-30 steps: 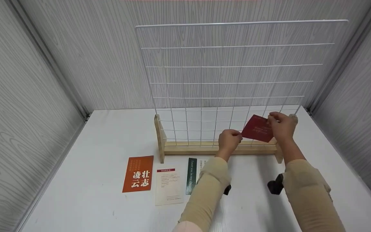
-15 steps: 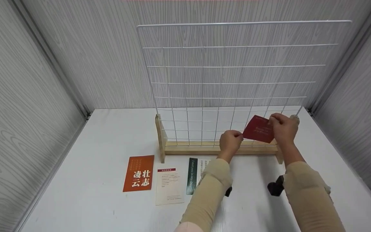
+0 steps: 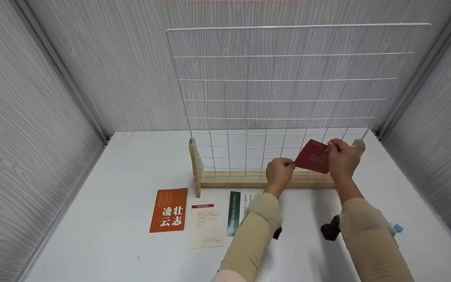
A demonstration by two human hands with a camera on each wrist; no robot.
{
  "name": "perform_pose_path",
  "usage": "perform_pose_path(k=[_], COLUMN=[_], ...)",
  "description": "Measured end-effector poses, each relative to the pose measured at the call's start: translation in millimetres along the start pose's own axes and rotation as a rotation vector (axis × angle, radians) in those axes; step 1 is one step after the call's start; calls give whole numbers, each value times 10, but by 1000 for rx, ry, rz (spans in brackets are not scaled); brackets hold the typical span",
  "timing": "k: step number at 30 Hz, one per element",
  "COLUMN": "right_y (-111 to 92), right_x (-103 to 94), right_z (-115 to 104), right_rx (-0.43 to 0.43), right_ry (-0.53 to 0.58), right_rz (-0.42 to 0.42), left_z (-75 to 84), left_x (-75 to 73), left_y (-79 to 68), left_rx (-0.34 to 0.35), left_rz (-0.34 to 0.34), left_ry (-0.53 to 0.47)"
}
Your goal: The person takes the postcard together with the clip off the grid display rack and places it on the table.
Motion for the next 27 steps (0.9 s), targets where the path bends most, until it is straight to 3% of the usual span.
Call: perform_pose_path(k=[8,16,24,27], right_y=[7,6,21,22], right_x=[22,27,35,33], right_z=[46,43,55,66], right_rx=[-66,-81,-60,-117], right_ry=[-28,-42,-62,-76], right_rz=[37,58,23,18], left_z=[-6,-23,-40,-48], left_x=[-1,16,29,34], left_y=[1,-1,6,7], left_rx=[2,-3,7,15], left_rz=[-1,-18,-7,3], left_ry=[-7,-10,-15,-9])
Point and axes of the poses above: each hand's wrist, its own y-axis towards the middle knuckle, its own x-axis out of the palm, z = x × y, the point moved 1 cm from there along y, towards the middle knuckle, and after that the axes turned 14 degrees about y, right-handed, at the moved point
